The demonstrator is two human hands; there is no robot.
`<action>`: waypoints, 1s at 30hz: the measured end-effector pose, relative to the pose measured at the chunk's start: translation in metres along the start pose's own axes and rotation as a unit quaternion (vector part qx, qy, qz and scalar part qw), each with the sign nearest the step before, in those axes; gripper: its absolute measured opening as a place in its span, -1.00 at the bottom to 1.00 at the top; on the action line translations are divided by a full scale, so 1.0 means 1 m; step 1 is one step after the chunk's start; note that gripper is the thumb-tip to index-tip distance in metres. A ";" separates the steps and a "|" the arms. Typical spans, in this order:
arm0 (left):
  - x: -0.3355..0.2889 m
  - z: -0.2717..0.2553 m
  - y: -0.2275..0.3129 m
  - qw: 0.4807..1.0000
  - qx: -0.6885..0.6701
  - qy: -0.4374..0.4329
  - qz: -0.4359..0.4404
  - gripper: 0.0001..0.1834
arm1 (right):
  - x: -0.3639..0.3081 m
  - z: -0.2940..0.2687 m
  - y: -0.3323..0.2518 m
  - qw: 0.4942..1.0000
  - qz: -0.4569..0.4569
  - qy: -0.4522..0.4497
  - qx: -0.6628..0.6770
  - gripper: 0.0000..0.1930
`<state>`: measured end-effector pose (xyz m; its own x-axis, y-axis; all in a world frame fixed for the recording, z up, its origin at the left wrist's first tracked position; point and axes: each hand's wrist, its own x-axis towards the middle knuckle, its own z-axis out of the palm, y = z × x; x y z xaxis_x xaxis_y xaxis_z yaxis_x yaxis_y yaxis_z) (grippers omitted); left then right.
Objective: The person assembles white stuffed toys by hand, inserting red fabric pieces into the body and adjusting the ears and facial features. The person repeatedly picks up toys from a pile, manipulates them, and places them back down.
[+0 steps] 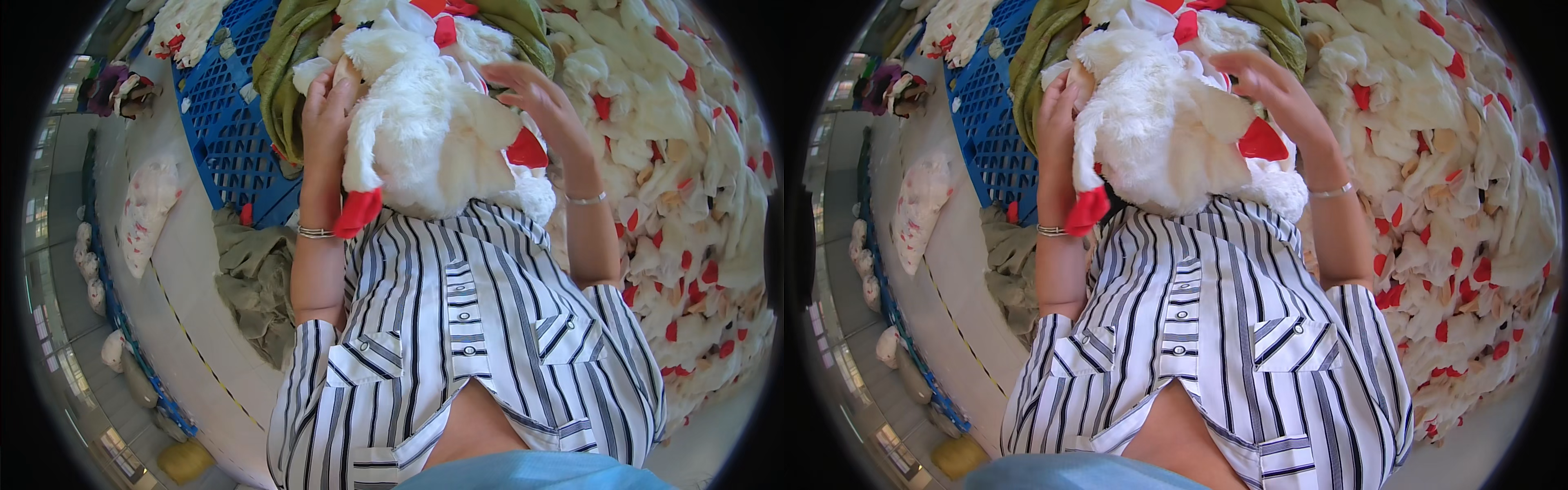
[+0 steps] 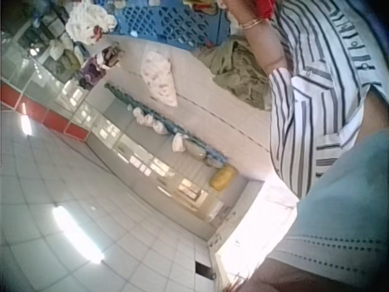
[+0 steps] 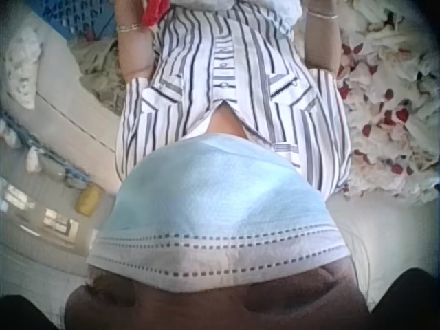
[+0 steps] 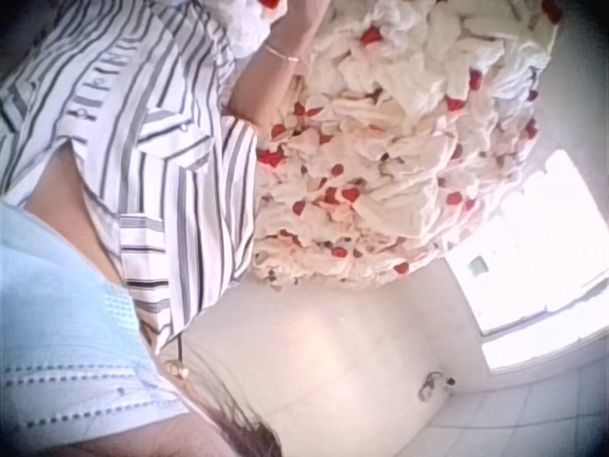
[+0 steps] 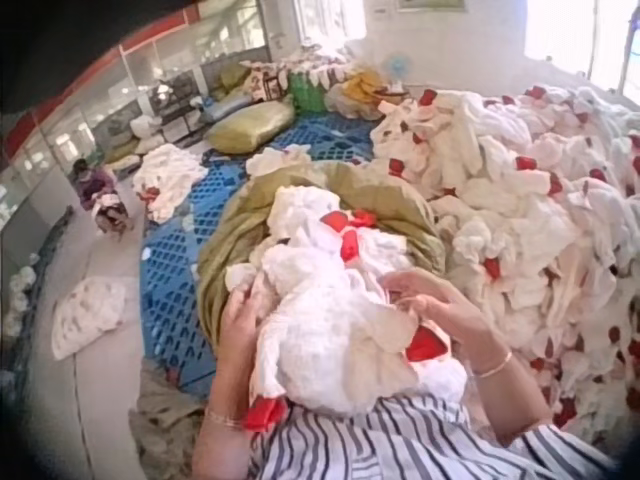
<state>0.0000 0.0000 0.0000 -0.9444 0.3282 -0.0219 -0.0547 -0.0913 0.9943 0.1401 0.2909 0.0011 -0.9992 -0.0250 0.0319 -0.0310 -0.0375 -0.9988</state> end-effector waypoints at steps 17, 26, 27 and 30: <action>-0.041 0.067 0.045 0.922 0.145 -0.120 0.339 -0.85 | -0.035 0.027 -0.020 0.951 -0.156 0.264 -0.031 -0.80; -0.041 0.105 0.055 0.907 0.179 -0.206 0.320 -0.77 | -0.011 0.053 -0.049 0.956 -0.208 0.207 0.001 -0.80; -0.038 0.100 0.056 0.916 0.136 -0.208 0.316 -0.80 | -0.010 0.052 -0.050 0.956 -0.205 0.208 -0.007 -0.79; -0.029 0.084 0.057 0.927 0.049 -0.223 0.298 -0.94 | -0.006 0.052 -0.053 0.959 -0.192 0.207 -0.029 -0.78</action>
<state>0.0510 0.0642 0.0660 -0.5673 0.6054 0.5582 0.4848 -0.3024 0.8207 0.1493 0.2413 0.0558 -0.8382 0.3781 0.3931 -0.3889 0.0909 -0.9168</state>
